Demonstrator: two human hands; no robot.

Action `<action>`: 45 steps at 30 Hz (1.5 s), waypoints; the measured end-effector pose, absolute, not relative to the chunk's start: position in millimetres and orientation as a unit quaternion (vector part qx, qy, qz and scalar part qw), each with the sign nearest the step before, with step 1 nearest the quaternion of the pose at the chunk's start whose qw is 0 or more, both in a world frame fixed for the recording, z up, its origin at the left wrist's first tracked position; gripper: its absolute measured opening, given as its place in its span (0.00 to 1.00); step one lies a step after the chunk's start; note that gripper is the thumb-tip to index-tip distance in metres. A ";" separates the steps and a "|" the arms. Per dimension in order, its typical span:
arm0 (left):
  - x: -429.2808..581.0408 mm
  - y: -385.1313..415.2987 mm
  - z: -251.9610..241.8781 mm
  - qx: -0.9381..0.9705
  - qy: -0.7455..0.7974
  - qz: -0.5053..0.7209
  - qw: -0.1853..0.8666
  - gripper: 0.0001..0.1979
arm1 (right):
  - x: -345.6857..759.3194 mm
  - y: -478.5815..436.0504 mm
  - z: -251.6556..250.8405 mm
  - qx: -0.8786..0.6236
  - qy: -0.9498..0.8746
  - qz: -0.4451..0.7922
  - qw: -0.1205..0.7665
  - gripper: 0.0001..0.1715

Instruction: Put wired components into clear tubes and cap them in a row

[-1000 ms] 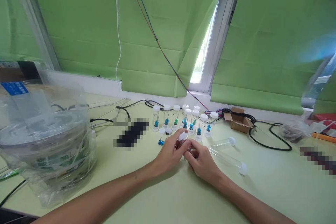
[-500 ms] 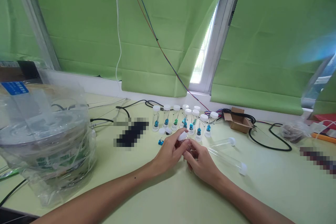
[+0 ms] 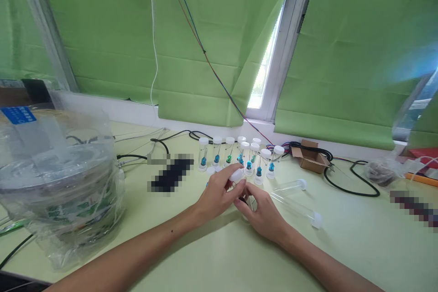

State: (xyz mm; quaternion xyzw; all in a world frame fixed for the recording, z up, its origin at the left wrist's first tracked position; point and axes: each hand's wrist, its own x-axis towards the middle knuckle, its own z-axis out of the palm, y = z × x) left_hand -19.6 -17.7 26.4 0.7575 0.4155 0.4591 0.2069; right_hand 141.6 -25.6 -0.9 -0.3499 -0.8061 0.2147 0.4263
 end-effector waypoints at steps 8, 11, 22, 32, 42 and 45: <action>-22.5 -14.2 23.2 0.767 0.418 0.453 0.177 0.22 | 144.2 -22.8 -5.0 -0.360 -0.809 0.168 0.434 0.06; -23.3 -13.0 21.1 0.771 0.405 0.449 0.200 0.24 | 144.2 -22.1 -4.5 -0.368 -0.803 0.179 0.433 0.07; -21.7 -10.6 15.7 0.791 0.390 0.425 0.204 0.26 | 146.6 -14.2 -7.1 -0.416 -0.756 0.238 0.446 0.13; -21.4 -6.8 10.3 0.793 0.399 0.403 0.220 0.31 | 146.5 -10.6 -8.3 -0.427 -0.745 0.260 0.442 0.19; -24.2 -0.6 7.2 0.791 0.432 0.375 0.217 0.34 | 151.0 -6.2 -12.2 -0.412 -0.764 0.222 0.444 0.23; -25.1 0.7 6.9 0.788 0.444 0.363 0.225 0.34 | 152.0 -5.9 -12.0 -0.412 -0.768 0.204 0.445 0.22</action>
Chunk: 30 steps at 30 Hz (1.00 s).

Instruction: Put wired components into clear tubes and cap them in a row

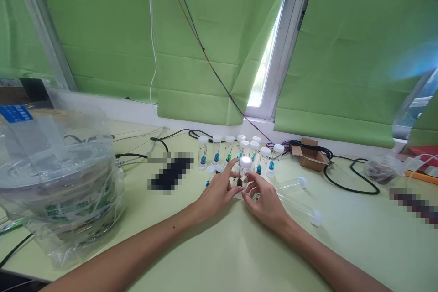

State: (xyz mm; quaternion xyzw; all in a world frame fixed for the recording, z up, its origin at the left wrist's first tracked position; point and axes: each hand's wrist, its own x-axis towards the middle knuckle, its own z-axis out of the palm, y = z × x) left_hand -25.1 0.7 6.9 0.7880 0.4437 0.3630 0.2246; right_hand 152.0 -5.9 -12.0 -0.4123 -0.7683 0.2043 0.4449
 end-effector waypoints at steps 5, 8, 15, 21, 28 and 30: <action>-26.7 1.8 4.2 0.783 0.450 0.348 0.252 0.32 | 154.6 -2.5 -16.2 -0.423 -0.769 0.175 0.446 0.25; -27.7 2.7 0.9 0.784 0.457 0.342 0.244 0.32 | 156.2 0.4 -18.4 -0.429 -0.765 0.151 0.455 0.23; -24.6 2.4 1.2 0.773 0.462 0.352 0.256 0.31 | 157.7 -2.6 -6.6 -0.432 -0.727 0.108 0.523 0.17; -15.3 -5.2 8.3 0.796 0.444 0.348 0.222 0.17 | 163.4 -8.4 4.5 -0.383 -0.762 0.024 0.521 0.26; -10.4 -14.2 7.4 0.833 0.380 0.377 0.137 0.02 | 167.7 -13.9 10.8 -0.333 -0.802 -0.071 0.490 0.18; -11.5 -15.7 7.5 0.841 0.374 0.369 0.131 0.04 | 166.5 -16.3 12.5 -0.331 -0.807 -0.071 0.484 0.11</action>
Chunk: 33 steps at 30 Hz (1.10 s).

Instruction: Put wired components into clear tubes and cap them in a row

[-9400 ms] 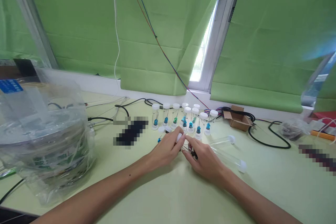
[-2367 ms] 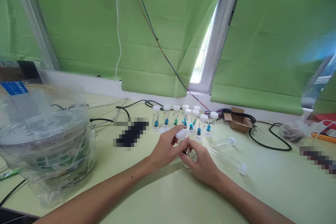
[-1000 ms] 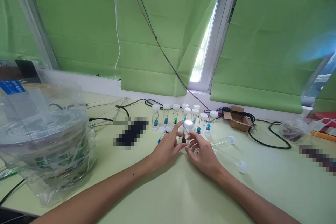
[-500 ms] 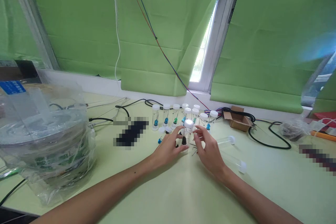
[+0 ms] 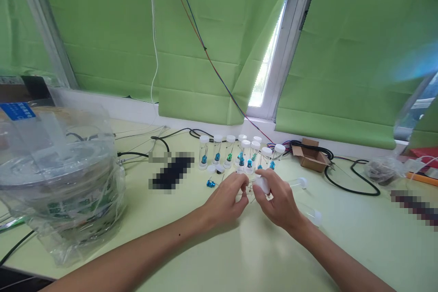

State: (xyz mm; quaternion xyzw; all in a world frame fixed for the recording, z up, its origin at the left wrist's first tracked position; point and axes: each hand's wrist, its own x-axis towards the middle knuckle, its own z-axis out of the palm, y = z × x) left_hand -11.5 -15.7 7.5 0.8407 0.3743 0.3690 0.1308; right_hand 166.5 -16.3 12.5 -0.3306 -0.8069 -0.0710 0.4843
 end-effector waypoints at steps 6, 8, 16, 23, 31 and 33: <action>-13.1 -17.9 11.7 0.862 0.400 0.291 0.110 0.02 | 161.4 -17.7 13.3 -0.396 -0.793 -0.019 0.462 0.15; -12.4 -17.3 11.2 0.863 0.414 0.273 0.096 0.07 | 159.8 -16.8 13.2 -0.407 -0.790 -0.002 0.459 0.17; -11.8 -10.7 4.5 0.868 0.450 0.205 -0.035 0.06 | 154.9 -13.8 15.6 -0.477 -0.734 0.143 0.462 0.19; -18.6 -5.8 13.6 0.844 0.504 0.181 -0.039 0.07 | 160.5 -4.2 12.5 -0.516 -0.704 0.185 0.451 0.23; -18.8 -4.3 5.4 0.817 0.521 0.244 0.026 0.05 | 172.8 3.8 9.8 -0.498 -0.795 0.023 0.346 0.12; -18.5 -4.5 4.8 0.813 0.524 0.251 0.037 0.05 | 174.4 4.5 8.2 -0.491 -0.818 0.013 0.300 0.10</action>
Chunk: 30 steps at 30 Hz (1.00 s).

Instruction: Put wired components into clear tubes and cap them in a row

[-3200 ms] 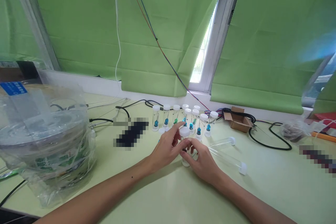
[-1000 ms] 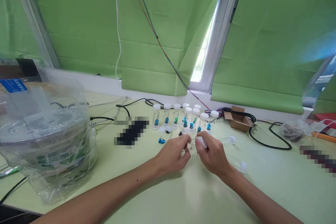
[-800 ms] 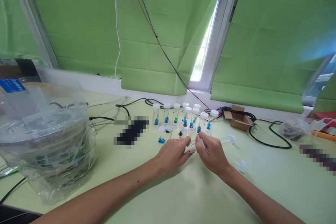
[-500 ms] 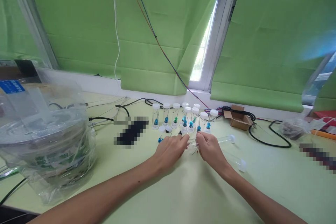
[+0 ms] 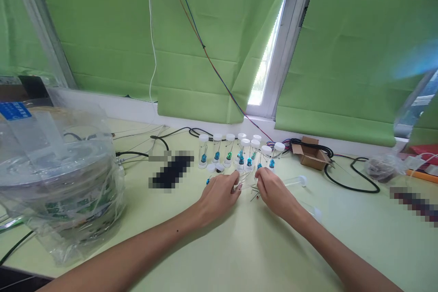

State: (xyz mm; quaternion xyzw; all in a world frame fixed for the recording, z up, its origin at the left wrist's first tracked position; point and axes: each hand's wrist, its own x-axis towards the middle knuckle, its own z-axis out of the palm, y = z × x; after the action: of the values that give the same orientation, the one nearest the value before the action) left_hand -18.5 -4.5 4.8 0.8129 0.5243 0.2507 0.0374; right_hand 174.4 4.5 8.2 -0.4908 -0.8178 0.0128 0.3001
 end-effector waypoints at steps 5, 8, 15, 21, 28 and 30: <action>-19.5 -3.5 3.4 0.807 0.532 0.250 0.054 0.05 | 175.6 4.4 5.0 -0.508 -0.846 -0.012 0.164 0.10; -20.4 -2.7 2.1 0.807 0.534 0.248 0.052 0.05 | 176.8 5.0 4.0 -0.507 -0.852 -0.036 0.127 0.08; -19.3 -3.7 2.7 0.812 0.529 0.241 0.055 0.05 | 179.1 10.0 -0.5 -0.502 -0.857 -0.067 0.093 0.09; -18.9 -4.7 3.8 0.814 0.525 0.242 0.055 0.05 | 178.1 15.8 -5.4 -0.494 -0.861 -0.088 0.075 0.08; -20.5 -2.7 1.9 0.818 0.516 0.247 0.053 0.05 | 177.7 17.6 -9.8 -0.490 -0.863 -0.090 0.080 0.08; -21.5 -2.1 1.6 0.818 0.517 0.248 0.050 0.05 | 176.9 15.7 -7.6 -0.496 -0.859 -0.085 0.094 0.08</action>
State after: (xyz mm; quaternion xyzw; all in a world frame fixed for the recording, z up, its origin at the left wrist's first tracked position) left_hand -21.5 -2.1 1.6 0.8178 0.5167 0.2482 0.0504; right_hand 176.9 15.7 -7.6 -0.4960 -0.8591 -0.0847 0.0938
